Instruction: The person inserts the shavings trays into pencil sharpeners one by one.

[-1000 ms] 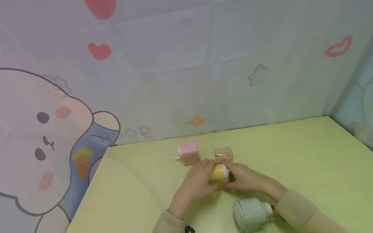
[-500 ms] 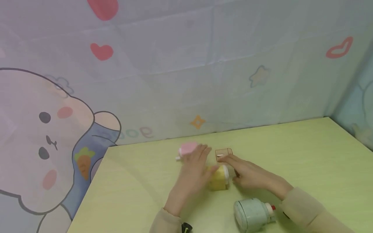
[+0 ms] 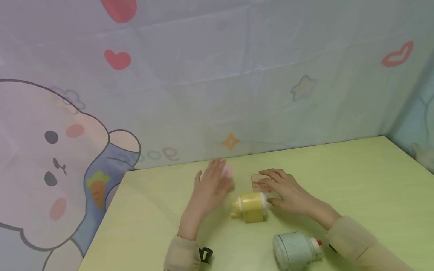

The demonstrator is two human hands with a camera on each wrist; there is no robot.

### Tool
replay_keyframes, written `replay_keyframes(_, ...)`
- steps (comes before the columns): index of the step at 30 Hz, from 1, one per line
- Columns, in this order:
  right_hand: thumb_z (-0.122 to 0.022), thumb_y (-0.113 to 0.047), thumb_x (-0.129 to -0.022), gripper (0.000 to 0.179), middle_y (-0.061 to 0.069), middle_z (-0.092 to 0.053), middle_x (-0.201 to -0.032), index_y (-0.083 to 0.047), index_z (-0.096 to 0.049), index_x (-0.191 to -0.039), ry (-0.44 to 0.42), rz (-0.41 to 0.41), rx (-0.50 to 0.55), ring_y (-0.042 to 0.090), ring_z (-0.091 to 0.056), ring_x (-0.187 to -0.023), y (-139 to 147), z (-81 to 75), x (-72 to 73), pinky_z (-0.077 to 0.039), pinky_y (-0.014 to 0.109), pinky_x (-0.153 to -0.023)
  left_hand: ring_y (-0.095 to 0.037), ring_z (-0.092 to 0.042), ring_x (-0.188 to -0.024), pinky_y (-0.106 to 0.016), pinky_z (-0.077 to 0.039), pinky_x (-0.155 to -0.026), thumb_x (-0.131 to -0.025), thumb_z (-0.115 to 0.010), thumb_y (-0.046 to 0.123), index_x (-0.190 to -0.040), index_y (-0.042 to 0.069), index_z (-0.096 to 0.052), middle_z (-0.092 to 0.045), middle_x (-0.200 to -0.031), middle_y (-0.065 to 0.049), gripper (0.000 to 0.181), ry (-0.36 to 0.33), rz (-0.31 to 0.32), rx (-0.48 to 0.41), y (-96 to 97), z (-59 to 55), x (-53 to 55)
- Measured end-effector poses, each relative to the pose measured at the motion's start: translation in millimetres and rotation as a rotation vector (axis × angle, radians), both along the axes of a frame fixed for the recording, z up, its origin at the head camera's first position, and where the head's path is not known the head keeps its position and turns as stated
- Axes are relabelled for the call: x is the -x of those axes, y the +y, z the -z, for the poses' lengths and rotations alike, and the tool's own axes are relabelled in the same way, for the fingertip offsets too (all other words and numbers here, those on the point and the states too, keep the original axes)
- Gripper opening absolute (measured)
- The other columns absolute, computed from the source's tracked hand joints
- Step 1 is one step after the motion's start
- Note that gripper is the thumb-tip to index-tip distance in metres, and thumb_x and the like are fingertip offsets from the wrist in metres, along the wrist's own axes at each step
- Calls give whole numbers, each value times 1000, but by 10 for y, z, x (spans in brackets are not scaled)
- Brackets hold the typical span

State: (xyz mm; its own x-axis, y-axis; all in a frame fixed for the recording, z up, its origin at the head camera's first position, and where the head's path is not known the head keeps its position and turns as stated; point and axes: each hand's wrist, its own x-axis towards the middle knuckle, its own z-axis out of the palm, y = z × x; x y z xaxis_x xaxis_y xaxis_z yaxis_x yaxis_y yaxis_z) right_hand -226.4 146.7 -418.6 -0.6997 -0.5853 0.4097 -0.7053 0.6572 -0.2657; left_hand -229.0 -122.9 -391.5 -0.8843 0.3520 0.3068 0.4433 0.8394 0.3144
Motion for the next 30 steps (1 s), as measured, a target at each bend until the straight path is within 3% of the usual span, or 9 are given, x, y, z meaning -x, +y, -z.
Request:
replay_keyframes(8, -77, -14, -77, 63, 17, -44, -144, -10, -50, -134, -34, 73, -11, 41, -35, -133, 2, 18, -25, -29, 65, -103, -27, -21, -148, -63, -22, -113, -92, -57, 46, -152, 16, -25, -25, -159, -7, 74, -30, 20, 1, -59, 72, 111)
replay_keyframes(14, -76, -18, -80, 65, 20, -44, -144, -6, -47, -137, -76, 123, -47, 43, -39, -130, 1, 25, -40, -34, 65, -100, -24, -13, -150, -64, -22, -112, -83, -72, 39, -154, 21, -18, -19, -161, -4, 92, -136, 47, 27, -84, 87, 164)
replay_keyframes(30, -72, -19, -84, 70, 25, -44, -142, 0, -38, -142, -197, 174, -50, 46, -47, -122, 13, -18, -27, -43, 64, -91, -28, -20, -148, -60, -25, -113, -78, -77, 39, -154, 21, -19, -24, -160, -4, 97, -184, 71, 47, -1, 104, 324)
